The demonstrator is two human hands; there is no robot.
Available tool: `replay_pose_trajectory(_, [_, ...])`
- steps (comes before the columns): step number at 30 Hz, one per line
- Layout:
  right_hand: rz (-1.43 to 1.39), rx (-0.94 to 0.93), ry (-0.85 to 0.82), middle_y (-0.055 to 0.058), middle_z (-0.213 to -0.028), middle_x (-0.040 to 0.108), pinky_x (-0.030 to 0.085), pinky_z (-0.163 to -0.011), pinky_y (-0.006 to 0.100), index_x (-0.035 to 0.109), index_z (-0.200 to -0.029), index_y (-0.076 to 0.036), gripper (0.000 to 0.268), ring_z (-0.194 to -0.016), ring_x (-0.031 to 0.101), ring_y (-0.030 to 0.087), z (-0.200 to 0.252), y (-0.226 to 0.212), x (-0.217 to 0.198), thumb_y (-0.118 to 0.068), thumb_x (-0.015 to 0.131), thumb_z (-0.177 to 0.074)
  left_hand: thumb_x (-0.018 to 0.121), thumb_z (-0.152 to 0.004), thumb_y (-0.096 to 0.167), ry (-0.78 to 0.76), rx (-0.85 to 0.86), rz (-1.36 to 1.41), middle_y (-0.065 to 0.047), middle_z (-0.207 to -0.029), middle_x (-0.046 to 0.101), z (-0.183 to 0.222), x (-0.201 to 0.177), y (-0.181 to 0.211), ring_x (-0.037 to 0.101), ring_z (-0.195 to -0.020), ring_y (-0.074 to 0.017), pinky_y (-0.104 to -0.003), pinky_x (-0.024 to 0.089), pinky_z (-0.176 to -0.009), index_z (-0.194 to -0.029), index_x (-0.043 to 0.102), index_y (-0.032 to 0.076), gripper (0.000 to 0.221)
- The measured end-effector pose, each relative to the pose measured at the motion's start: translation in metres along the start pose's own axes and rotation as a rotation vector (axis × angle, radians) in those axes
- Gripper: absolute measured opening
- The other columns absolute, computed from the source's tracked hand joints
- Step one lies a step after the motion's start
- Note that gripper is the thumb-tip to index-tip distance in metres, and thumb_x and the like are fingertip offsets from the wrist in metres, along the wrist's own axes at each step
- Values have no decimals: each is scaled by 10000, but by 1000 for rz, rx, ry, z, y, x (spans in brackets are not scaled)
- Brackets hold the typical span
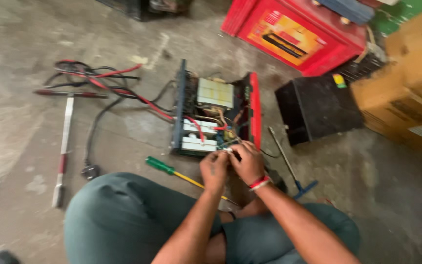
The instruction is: The person works on an open inverter unit placed on the floor, using a screwdriver to tighten internal components and handling colored wires by hand.
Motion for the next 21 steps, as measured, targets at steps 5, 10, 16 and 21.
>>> replay_pose_trajectory(5, [-104, 68, 1, 104, -928, 715, 541, -845, 434, 692, -948, -67, 118, -948, 675, 350, -9, -5, -11, -126, 756, -869, 641, -974, 152, 28, -151, 230, -167, -1047, 720, -1, 8, -6, 720, -928, -218, -326, 588, -848, -1124, 664, -96, 291])
replay_pose_trajectory(10, [-129, 75, -2, 105, -889, 708, 540, -806, 427, 691, -929, -64, 109, -886, 675, 342, -13, -10, -13, -117, 754, -858, 635, -943, 172, 54, -253, 334, -161, -1091, 741, 5, 10, -2, 730, -1033, -261, -364, 582, -941, -1131, 669, -71, 309])
replay_pose_trajectory(16, [-188, 152, -13, 113, -890, 715, 549, -772, 398, 699, -934, -43, 91, -866, 693, 318, -13, -10, -16, -95, 732, -867, 736, -916, 138, 30, -307, 453, -128, -1079, 734, 1, 10, -17, 705, -1017, -227, -368, 550, -975, -1141, 683, -51, 300])
replay_pose_trajectory(21, [-290, 234, -8, 108, -930, 740, 570, -754, 357, 716, -963, -40, 92, -869, 735, 281, -13, -7, -19, -82, 706, -882, 759, -880, 106, 7, -339, 464, -91, -1040, 739, -1, 10, -21, 700, -985, -196, -355, 551, -959, -1162, 697, -11, 311])
Point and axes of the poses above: each hand's wrist, its own z-axis away from the middle knuckle, its own x-axis out of the palm, y = z × x, the point moved 6 cm from there along -z, towards the middle knuckle
